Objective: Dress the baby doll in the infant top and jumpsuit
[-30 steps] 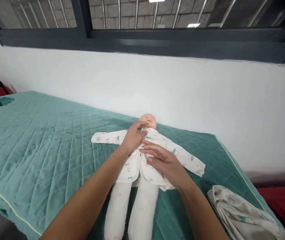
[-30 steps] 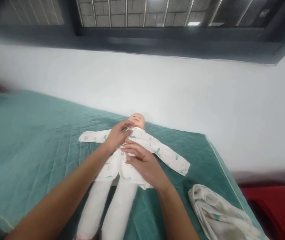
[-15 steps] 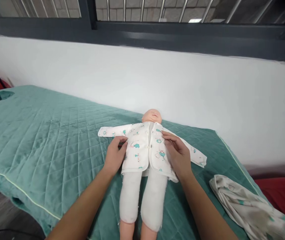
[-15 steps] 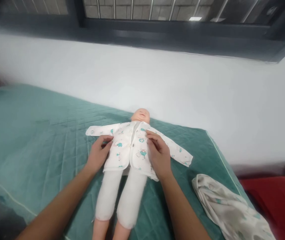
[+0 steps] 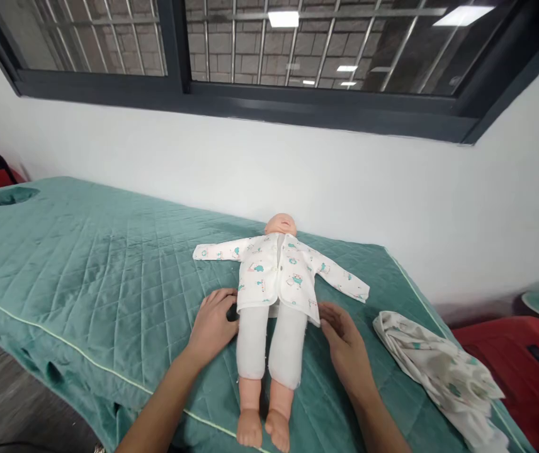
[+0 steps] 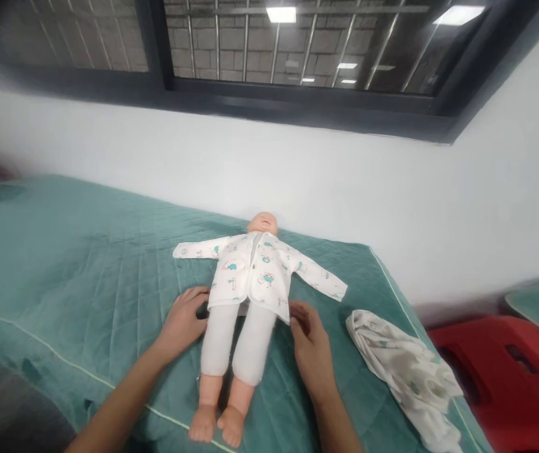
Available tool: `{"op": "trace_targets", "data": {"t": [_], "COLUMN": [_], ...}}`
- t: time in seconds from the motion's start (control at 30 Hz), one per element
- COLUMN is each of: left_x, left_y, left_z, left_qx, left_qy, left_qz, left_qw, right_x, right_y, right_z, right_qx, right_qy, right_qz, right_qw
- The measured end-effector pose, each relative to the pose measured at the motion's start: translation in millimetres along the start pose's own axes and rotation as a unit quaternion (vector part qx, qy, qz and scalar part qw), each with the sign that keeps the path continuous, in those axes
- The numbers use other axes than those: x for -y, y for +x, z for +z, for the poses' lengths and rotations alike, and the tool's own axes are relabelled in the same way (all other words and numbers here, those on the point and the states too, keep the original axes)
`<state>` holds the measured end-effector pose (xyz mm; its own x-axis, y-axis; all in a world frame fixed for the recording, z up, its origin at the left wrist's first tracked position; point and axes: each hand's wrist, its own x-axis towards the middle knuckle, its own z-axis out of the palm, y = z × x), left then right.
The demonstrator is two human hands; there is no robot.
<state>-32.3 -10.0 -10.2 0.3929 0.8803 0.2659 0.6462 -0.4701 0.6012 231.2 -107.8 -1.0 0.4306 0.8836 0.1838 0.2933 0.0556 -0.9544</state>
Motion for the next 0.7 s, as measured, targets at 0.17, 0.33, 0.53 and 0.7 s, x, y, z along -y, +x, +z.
{"op": "trace_targets", "data": {"t": [0.17, 0.33, 0.53, 0.7], "left_x": [-1, -1, 1, 1], "left_y": [2, -1, -4, -11], "left_z": [-3.7, -1.2, 1.1, -2.8], "left_qx": [0.024, 0.018, 0.002, -0.035], "left_qy": [0.009, 0.023, 0.003, -0.062], "left_qz": [0.019, 0.035, 0.044, 0.028], "left_qw": [0.999, 0.999, 0.999, 0.997], "right_x": [13, 23, 25, 17], "right_y": [-10, -12, -13, -14], "right_z": [6, 14, 19, 13], "right_qx": [0.034, 0.034, 0.038, -0.043], "right_qy": [-0.091, -0.197, -0.304, -0.264], "right_qz": [-0.018, -0.056, -0.066, -0.021], "right_qw": [0.995, 0.978, 0.950, 0.963]}}
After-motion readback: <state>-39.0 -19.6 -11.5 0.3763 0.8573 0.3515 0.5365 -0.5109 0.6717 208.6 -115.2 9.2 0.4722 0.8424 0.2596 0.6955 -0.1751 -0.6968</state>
